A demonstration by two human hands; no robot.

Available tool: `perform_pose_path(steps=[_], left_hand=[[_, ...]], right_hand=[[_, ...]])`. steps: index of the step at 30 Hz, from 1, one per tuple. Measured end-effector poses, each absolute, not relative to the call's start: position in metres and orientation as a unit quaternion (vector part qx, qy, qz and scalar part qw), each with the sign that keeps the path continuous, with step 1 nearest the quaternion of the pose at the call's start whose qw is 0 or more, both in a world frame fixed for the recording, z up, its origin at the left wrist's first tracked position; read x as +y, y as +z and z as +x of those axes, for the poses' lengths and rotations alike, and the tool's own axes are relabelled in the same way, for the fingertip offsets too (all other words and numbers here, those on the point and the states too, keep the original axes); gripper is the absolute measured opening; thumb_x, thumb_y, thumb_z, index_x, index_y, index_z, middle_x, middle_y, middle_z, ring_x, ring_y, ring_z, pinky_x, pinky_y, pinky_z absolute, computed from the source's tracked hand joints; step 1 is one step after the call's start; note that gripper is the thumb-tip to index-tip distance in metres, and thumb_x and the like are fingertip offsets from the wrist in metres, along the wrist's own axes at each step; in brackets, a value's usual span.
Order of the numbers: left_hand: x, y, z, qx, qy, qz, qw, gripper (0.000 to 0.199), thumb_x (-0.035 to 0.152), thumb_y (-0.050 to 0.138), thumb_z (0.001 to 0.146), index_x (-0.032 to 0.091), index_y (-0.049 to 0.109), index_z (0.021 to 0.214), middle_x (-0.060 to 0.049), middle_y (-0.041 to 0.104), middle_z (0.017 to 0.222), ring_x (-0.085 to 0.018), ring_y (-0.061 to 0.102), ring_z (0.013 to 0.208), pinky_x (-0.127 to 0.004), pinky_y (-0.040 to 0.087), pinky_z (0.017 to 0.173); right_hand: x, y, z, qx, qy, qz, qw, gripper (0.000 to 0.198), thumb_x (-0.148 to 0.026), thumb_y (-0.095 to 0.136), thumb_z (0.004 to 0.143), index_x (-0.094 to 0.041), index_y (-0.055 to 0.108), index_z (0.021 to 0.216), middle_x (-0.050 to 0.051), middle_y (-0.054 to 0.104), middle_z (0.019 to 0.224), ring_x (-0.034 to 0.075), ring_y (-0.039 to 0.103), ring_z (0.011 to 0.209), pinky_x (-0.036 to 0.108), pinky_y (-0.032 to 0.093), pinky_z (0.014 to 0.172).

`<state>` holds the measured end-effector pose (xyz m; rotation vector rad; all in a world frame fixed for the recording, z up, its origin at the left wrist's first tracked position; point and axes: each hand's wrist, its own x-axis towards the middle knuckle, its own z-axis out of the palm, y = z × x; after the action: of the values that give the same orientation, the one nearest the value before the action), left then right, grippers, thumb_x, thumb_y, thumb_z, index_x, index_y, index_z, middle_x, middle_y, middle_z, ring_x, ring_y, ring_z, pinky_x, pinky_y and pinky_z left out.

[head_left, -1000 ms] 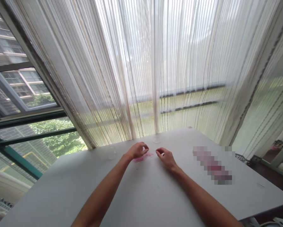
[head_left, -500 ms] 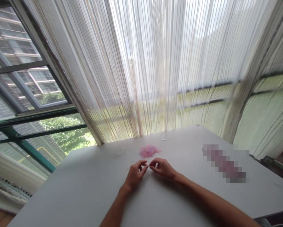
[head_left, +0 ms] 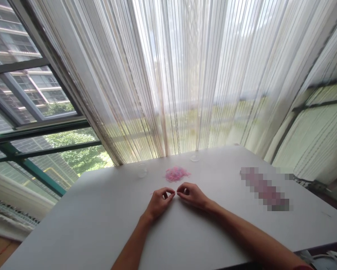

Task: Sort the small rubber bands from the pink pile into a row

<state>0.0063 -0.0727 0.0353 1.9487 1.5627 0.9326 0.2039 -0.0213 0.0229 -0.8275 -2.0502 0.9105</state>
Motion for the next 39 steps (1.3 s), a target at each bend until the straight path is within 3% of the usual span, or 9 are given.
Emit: perform_pose_path(steps=[7,15,19,24,39], left_hand=[[-0.071,0.031,0.004,0.568,0.329,0.717,0.237,0.023,0.036,0.059,0.083,0.021,0.073,0.092,-0.002,0.073,0.088,-0.013,0.059,0.064,-0.024,0.049,0.064],[-0.071,0.055,-0.07,0.658,0.328,0.665,0.132,0.029,0.038,0.059,0.075,0.02,0.072,0.094,-0.002,0.072,0.092,-0.013,0.051,0.06,-0.027,0.047,0.066],[-0.075,0.056,-0.088,0.679,0.279,0.658,0.17,0.029,0.041,0.066,0.069,0.019,0.075,0.086,-0.003,0.071,0.082,-0.016,0.054,0.062,-0.027,0.047,0.065],[-0.075,0.056,-0.078,0.657,0.255,0.684,0.187,0.027,0.042,0.061,0.076,0.02,0.076,0.078,-0.005,0.069,0.081,-0.019,0.059,0.071,-0.028,0.047,0.07],[-0.072,0.046,-0.025,0.572,0.264,0.755,0.182,0.02,0.031,0.056,0.085,0.018,0.071,0.083,-0.004,0.065,0.084,-0.015,0.053,0.068,-0.026,0.044,0.067]], right_hand=[[-0.02,0.021,0.204,-0.801,0.35,-0.314,0.37,0.011,-0.023,0.062,0.081,-0.017,0.071,0.079,0.001,0.066,0.074,0.012,0.056,0.061,0.022,0.047,0.059],[-0.019,0.018,0.205,-0.796,0.354,-0.311,0.38,0.01,-0.022,0.061,0.08,-0.018,0.07,0.079,0.001,0.065,0.078,0.011,0.056,0.061,0.022,0.048,0.06],[-0.02,0.02,0.205,-0.797,0.352,-0.316,0.376,0.01,-0.022,0.06,0.08,-0.018,0.069,0.079,0.001,0.065,0.077,0.011,0.055,0.062,0.021,0.048,0.06],[-0.02,0.021,0.205,-0.795,0.354,-0.318,0.376,0.009,-0.021,0.06,0.08,-0.018,0.068,0.079,0.001,0.064,0.078,0.011,0.055,0.061,0.022,0.048,0.06],[-0.017,0.019,0.203,-0.791,0.349,-0.323,0.384,0.008,-0.021,0.062,0.079,-0.016,0.069,0.08,0.002,0.066,0.077,0.011,0.056,0.062,0.022,0.048,0.06]])
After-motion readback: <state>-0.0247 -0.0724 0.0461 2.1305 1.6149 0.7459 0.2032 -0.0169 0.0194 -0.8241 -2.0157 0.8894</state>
